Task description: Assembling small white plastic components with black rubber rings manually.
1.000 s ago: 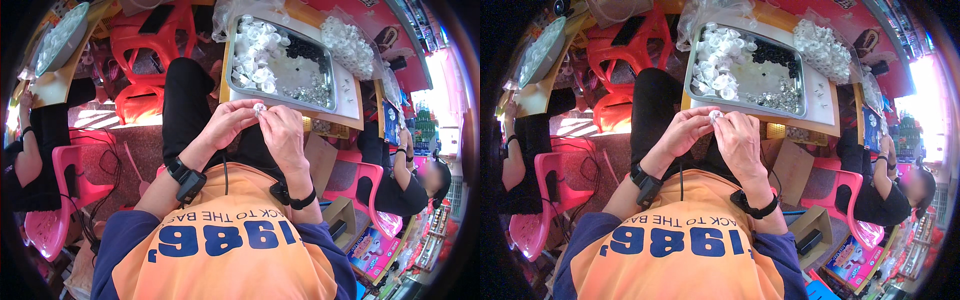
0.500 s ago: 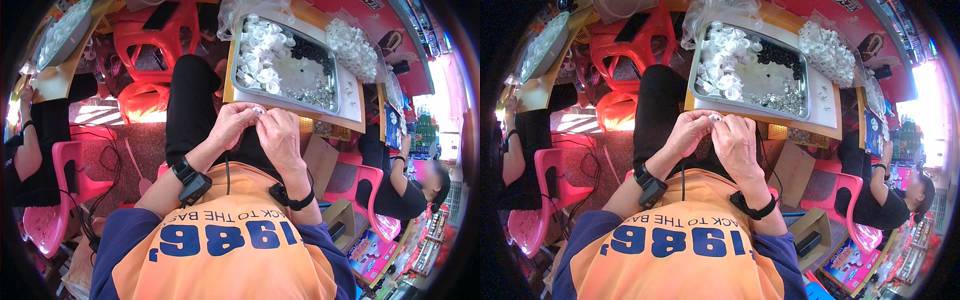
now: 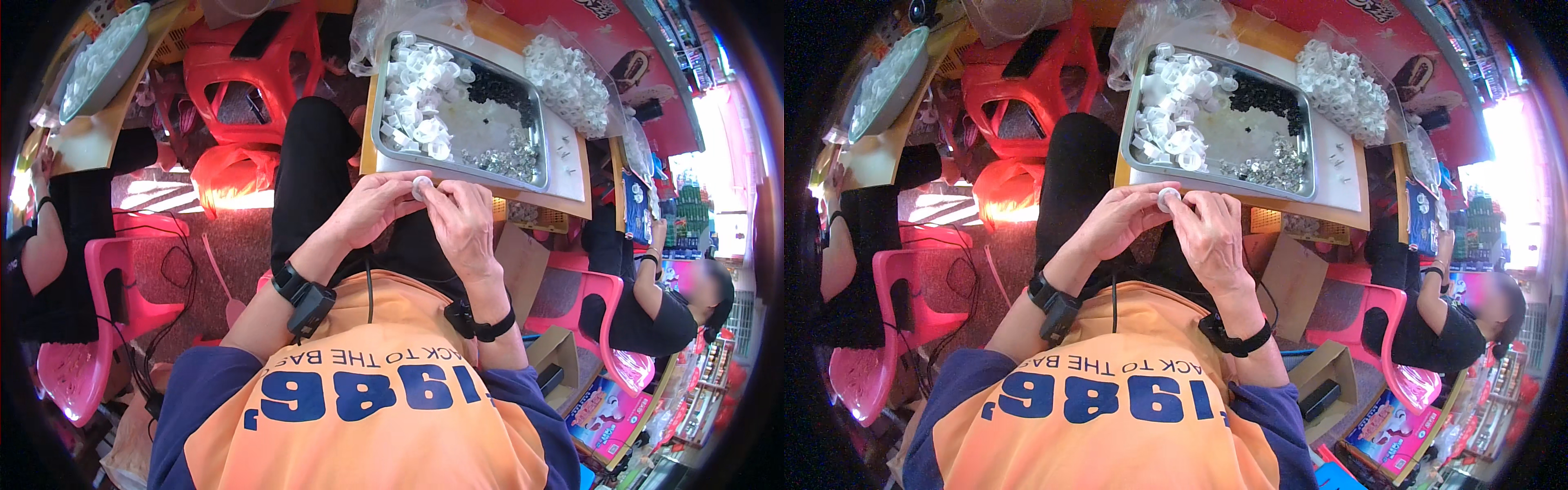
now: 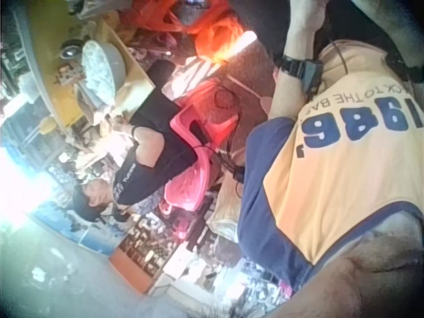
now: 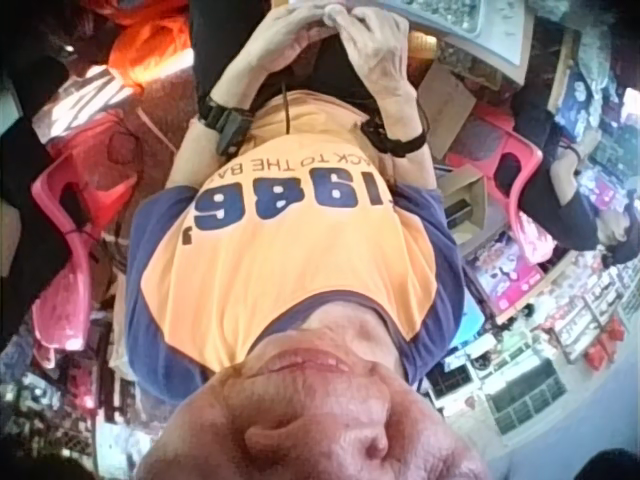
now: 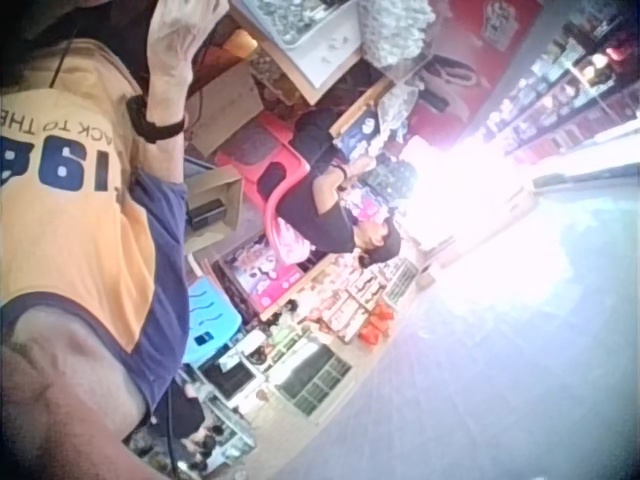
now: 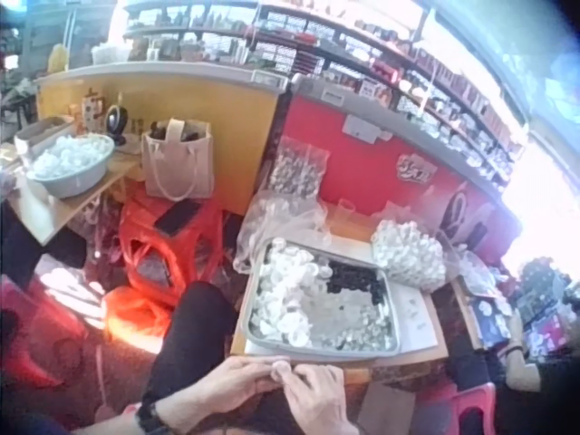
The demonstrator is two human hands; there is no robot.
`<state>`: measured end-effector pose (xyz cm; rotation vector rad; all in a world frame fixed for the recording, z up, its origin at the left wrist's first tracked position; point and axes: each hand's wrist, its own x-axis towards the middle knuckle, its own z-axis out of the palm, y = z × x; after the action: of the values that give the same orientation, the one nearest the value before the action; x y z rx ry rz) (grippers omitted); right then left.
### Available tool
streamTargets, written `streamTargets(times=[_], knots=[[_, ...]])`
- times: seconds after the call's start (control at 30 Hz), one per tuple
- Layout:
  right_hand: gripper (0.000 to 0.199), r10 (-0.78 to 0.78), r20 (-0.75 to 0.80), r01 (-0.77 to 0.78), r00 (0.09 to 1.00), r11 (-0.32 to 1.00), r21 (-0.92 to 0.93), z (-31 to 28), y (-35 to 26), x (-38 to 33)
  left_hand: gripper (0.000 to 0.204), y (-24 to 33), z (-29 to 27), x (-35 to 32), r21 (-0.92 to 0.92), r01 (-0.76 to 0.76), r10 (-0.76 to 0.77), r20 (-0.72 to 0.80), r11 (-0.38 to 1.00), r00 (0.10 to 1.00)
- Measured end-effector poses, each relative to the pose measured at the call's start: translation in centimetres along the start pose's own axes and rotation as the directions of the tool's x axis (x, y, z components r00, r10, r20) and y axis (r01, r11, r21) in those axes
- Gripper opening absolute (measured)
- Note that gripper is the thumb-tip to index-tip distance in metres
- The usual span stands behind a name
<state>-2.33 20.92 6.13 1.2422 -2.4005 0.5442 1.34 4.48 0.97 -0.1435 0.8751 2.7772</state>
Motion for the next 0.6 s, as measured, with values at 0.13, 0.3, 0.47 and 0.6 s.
streamTargets(times=[0.13, 0.3, 0.47, 0.6], knots=[[0.024, -0.02, 0.031, 0.022, 0.999, 0.998, -0.062, -0.5, -0.4, 0.4, 0.034, 0.3, 0.1, -0.3, -0.001, 0.042, -0.042, 0.02, 0.999, 0.999], [0.023, -0.033, 0.025, 0.037, 0.999, 0.987, -0.157, 0.2, -1.2, 0.2, 0.037, 0.3, 0.5, -0.3, 0.13, 0.051, -0.053, 0.012, 0.99, 0.999], [0.016, 0.093, 0.022, -0.096, 0.995, 0.971, 0.219, -0.5, 0.5, 1.4, 0.038, 0.5, 0.3, -0.1, 0.078, 0.03, -0.028, -0.022, 0.996, 0.999], [0.018, 0.451, 0.002, -0.428, 0.892, 0.845, 0.32, -2.7, 5.8, 4.6, 0.041, 0.6, 0.2, -0.3, 0.033, 0.041, -0.042, 0.019, 0.999, 0.999]])
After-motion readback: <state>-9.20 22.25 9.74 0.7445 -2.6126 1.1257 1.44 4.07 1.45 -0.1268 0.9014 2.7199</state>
